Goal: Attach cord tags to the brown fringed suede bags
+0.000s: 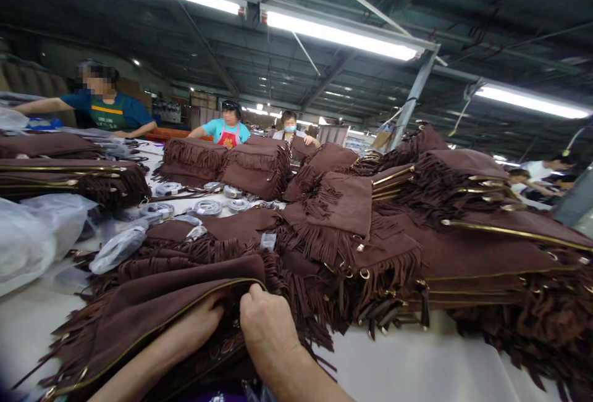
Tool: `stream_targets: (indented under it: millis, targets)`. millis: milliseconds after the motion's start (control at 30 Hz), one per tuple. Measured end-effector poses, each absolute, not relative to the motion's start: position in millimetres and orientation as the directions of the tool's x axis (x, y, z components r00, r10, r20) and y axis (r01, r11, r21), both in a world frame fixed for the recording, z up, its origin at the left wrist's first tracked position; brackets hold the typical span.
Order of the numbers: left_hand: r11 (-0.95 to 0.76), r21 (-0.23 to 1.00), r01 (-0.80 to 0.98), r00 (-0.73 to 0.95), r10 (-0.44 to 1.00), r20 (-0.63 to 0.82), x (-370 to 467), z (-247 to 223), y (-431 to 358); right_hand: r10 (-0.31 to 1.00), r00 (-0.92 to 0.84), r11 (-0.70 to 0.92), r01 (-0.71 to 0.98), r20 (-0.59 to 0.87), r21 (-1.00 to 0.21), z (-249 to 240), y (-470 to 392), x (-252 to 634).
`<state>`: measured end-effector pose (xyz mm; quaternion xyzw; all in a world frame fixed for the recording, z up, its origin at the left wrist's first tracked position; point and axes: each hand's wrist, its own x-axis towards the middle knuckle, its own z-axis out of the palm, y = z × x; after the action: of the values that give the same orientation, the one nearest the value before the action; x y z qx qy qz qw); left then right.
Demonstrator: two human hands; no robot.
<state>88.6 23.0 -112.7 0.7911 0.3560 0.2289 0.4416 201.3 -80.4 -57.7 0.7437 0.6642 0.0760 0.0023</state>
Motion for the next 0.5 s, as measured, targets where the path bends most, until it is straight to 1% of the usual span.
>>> stream_targets:
  millis: [167, 200, 233, 267, 367, 400, 433, 500]
  targets:
    - [-0.373, 0.853, 0.366, 0.648, 0.760, 0.054, 89, -117, 22, 0.986, 0.114, -0.124, 0.989, 0.118, 0.075, -58, -80, 205]
    - [-0.375, 0.853, 0.364, 0.644, 0.763, 0.060, 89, -117, 22, 0.986, 0.109, -0.116, 0.992, 0.128, 0.047, -59, -79, 206]
    - [-0.377, 0.853, 0.361, 0.639, 0.766, 0.068, 88, -117, 21, 0.984, 0.098, -0.097, 0.995, 0.148, -0.008, -60, -79, 208]
    - [-0.381, 0.852, 0.359, 0.632, 0.771, 0.078, 85, -116, 20, 0.980, 0.082, -0.067, 0.994, 0.179, -0.090, -61, -78, 210]
    - [-0.409, 0.846, 0.341, 0.618, 0.776, 0.126, 73, -106, 11, 0.952, 0.060, 0.069, 0.913, 0.300, -0.402, -67, -74, 214]
    - [-0.422, 0.844, 0.332, 0.621, 0.771, 0.141, 68, -101, 7, 0.946, 0.063, 0.103, 0.872, 0.317, -0.479, -68, -72, 215]
    - [-0.434, 0.842, 0.321, 0.624, 0.765, 0.157, 63, -97, 3, 0.945, 0.065, 0.125, 0.834, 0.320, -0.538, -69, -71, 216]
    - [-0.452, 0.847, 0.280, 0.638, 0.747, 0.188, 56, -89, -3, 0.952, 0.042, 0.159, 0.777, 0.302, -0.609, -67, -70, 216]
